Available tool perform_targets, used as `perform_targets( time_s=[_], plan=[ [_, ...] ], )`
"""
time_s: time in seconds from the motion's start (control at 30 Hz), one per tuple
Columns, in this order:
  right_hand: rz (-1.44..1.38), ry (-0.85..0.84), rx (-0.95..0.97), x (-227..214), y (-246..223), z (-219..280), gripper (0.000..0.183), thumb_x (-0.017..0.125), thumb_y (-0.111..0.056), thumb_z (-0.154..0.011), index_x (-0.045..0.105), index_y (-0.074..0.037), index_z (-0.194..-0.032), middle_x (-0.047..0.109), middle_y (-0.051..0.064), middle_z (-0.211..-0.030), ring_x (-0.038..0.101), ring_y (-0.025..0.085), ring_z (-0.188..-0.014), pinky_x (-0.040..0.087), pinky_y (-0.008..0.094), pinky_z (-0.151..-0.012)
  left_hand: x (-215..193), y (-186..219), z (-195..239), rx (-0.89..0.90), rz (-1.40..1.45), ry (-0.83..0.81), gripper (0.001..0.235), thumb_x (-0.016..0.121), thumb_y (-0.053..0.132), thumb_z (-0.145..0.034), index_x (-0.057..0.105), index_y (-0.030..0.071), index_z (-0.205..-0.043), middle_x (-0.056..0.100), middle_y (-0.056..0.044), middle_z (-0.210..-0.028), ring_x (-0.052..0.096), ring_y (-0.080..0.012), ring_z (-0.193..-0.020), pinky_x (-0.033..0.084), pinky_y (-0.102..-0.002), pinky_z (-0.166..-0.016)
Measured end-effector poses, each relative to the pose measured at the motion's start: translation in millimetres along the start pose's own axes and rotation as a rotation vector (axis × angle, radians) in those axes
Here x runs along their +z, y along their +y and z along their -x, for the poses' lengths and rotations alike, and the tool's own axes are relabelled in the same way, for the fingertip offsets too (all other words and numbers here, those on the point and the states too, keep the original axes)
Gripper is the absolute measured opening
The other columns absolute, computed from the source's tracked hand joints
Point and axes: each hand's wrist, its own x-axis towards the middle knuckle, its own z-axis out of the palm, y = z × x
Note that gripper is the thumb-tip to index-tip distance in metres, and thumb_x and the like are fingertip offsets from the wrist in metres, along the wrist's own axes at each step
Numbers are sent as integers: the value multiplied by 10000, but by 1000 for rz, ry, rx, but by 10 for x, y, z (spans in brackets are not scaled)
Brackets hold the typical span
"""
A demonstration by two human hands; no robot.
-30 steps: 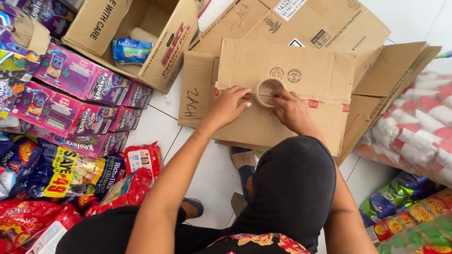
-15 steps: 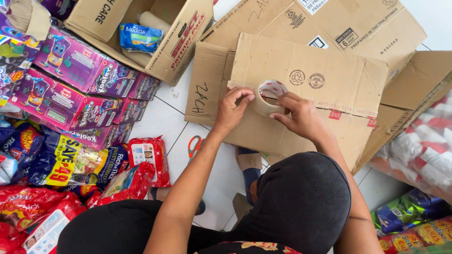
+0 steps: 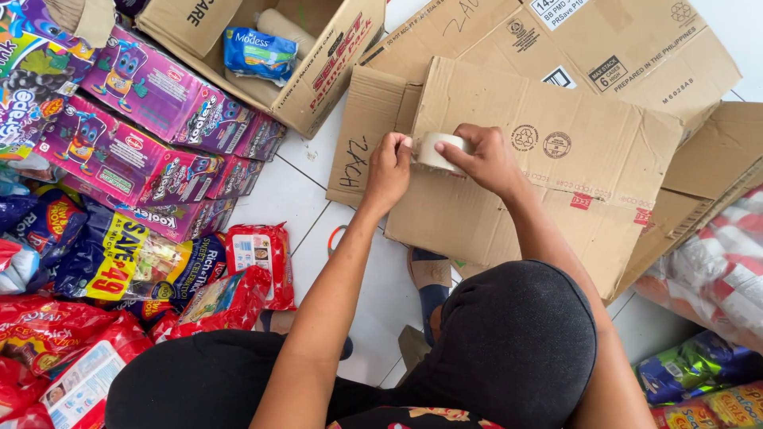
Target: The person sits on the floor of a store stock area and seals cardboard boxes with packing tape. They fold the box flaps closed, pull tape across the seam, cut the tape with scissors, press the tape down, and repeat the process on several boxes, setting finished boxes aside.
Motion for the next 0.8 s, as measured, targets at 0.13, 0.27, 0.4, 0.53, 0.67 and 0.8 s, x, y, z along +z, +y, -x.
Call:
perform_targets(
  time_s=[0.13,0.27,0.4,0.53,0.67,0.8],
  plan=[
    [127,60,-15,86,18,-76,374,730,-410,-922,714,-47,-833,645,96,-565,664,235,-521,492,359,-517,209,-300,-65,-108,-29,27,226,565,217,-1049,609,-5,-1038,701,-183,-981,675,-344,-922,518,-451,-835],
    [394,120,-132,191,76,-124,403,761,-423,-937,723,-32,-847,619,169,-621,636,317,-575,495,418,-572,285,-350,-102,-162,-130,189,189,549,163,-1026,612,-15,-1038,700,-211,-1006,669,-382,-952,514,-470,-842],
    [515,158,-197,205,137,-150,391,819,-407,-914,725,-34,-839,613,163,-627,618,336,-597,483,429,-564,186,-250,-174,-373,-87,171,198,554,179,-1017,617,-6,-1048,726,-209,-965,711,-370,-915,536,-462,-812],
    [-113,-124,-198,95,644,-155,294,828,-300,-870,695,-40,-835,621,43,-717,594,174,-652,468,347,-585,255,-729,-237,-445,-98,174,210,541,204,-1034,622,11,-1060,748,-202,-945,714,-372,-924,528,-469,-810],
    [-179,-48,-255,175,777,14,327,848,-245,-908,650,-7,-804,554,40,-739,527,143,-732,416,314,-630,341,-948,-34,-371,-124,164,194,560,176,-1000,641,9,-1055,732,-223,-996,703,-392,-958,535,-462,-825],
    [93,92,-159,99,499,-13,330,858,-310,-812,709,-19,-852,648,71,-684,609,171,-613,484,316,-577,370,-1105,-101,-398,-133,196,214,564,204,-1013,637,8,-1062,727,-229,-996,699,-398,-963,529,-464,-825]
  ],
)
